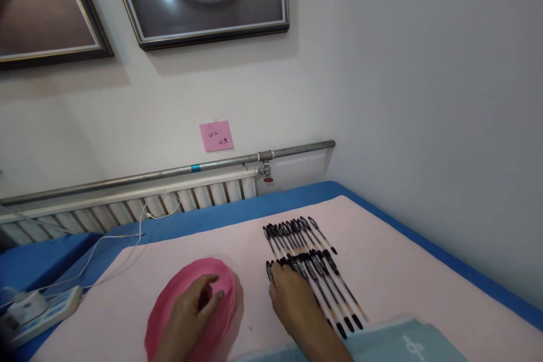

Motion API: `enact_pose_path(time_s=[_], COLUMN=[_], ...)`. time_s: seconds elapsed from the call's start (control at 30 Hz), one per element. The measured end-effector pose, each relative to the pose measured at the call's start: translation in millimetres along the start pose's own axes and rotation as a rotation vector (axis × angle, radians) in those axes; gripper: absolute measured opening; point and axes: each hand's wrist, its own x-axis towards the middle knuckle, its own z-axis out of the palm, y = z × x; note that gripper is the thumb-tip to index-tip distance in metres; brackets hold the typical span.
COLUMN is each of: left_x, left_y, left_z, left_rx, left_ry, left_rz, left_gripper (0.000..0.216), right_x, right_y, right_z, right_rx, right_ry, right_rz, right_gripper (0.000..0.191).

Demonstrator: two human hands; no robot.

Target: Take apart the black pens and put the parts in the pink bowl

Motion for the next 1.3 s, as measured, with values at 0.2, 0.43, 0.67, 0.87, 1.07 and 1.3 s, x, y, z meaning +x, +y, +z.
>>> enact_pose_path(time_s=[0.2, 0.43, 0.67, 0.87, 1.07, 1.3], left_x=[-6.3, -10.6, -21.6, -20.0, -9.8, -0.4], left_y=[8.2, 17.6, 33.5, 26.6, 16.6, 7.4], left_z=[7.4, 21.9, 33.5, 31.8, 19.6, 20.8], left_rx=[0.343, 0.487, 0.36, 0.028, -0.35, -0.808], left_ry=[-0.18, -0.299, -0.346, -0.241, -0.079, 0.011], left_rz=[-0.012, 0.026, 0.021, 0.048, -0.036, -0.256], left_gripper=[0.022, 0.021, 0.016, 0.019, 0.036, 0.049], right_x=[-2.5, -4.8, -5.2, -4.1, -9.5, -34.6], right_y=[-0.5, -9.1, -19.4, -11.7, -14.8, -48.2], right_z=[11.1, 8.7, 2.4, -3.4, -19.3, -1.6], right_rx=[-0.085, -0.133, -0.199, -0.097, 0.116, 0.577], right_ry=[-0.105, -0.13, -0.165, -0.143, -0.069, -0.303], right_rz=[0.033, 0.058, 0.123, 0.114, 0.044, -0.203], right_gripper=[0.028, 0.027, 0.029, 0.022, 0.019, 0.01])
